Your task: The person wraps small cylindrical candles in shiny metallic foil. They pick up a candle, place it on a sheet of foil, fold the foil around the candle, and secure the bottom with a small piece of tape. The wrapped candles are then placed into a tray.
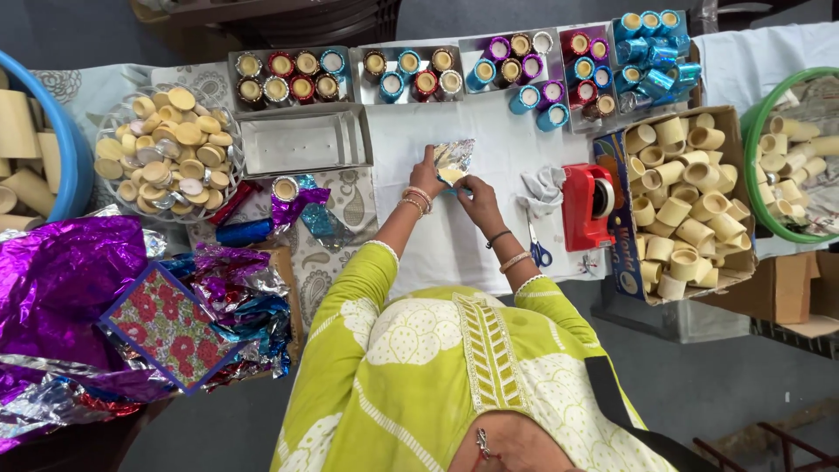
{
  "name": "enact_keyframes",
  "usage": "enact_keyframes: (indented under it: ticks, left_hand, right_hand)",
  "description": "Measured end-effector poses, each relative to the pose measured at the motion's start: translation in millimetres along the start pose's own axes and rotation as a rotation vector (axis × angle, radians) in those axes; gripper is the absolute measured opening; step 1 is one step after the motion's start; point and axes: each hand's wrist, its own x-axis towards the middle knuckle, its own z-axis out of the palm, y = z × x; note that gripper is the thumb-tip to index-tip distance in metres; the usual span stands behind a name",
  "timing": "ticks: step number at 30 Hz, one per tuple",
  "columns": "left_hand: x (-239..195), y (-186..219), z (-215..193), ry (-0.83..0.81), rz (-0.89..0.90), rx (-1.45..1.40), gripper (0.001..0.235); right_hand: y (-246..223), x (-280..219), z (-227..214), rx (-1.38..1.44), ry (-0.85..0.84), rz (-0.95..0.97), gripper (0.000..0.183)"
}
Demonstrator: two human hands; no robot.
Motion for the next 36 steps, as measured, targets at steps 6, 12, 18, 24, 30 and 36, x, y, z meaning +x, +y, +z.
enact_keyframes:
  ticks: [6,12,18,24,30,36]
  left_hand:
    - [-10.4,9.9,-9.9,-0.015,0.024,-0.036,0.095]
    - [-11.6,16.3,-15.9,-0.033,0.019,0.007,0.093]
    - [-13.8,18.9,-18.2,-0.021,0.030,-0.010,0.086]
    - [-9.4,4.0,-4.8,-0.039,0.032,-0.004,0.083]
    - [-11.8,7.5,-6.0,-0.050,0.030,0.016,0.087]
    - [-13.8,11.6,-7.3,-0.039,0.056,0.019,0.089]
  right_hand:
    - [-19.0,9.6,-0.2,0.094,0.038,0.447,0.012]
    - [-41.3,11.5,-4.8,-0.106,0.009,0.171,0.024]
    - [-10.6,11.0,3.1,-0.026,-0.037,0.117,0.019]
    - [-22.0,12.8,-2.2,0.009,-0.099,0.160,0.015]
    - [-20.4,7.6,0.6,0.029,-0.092,0.132,0.016]
    - [-10.7,12.0,-2.4,-0.092,-0.158,0.105,0.015]
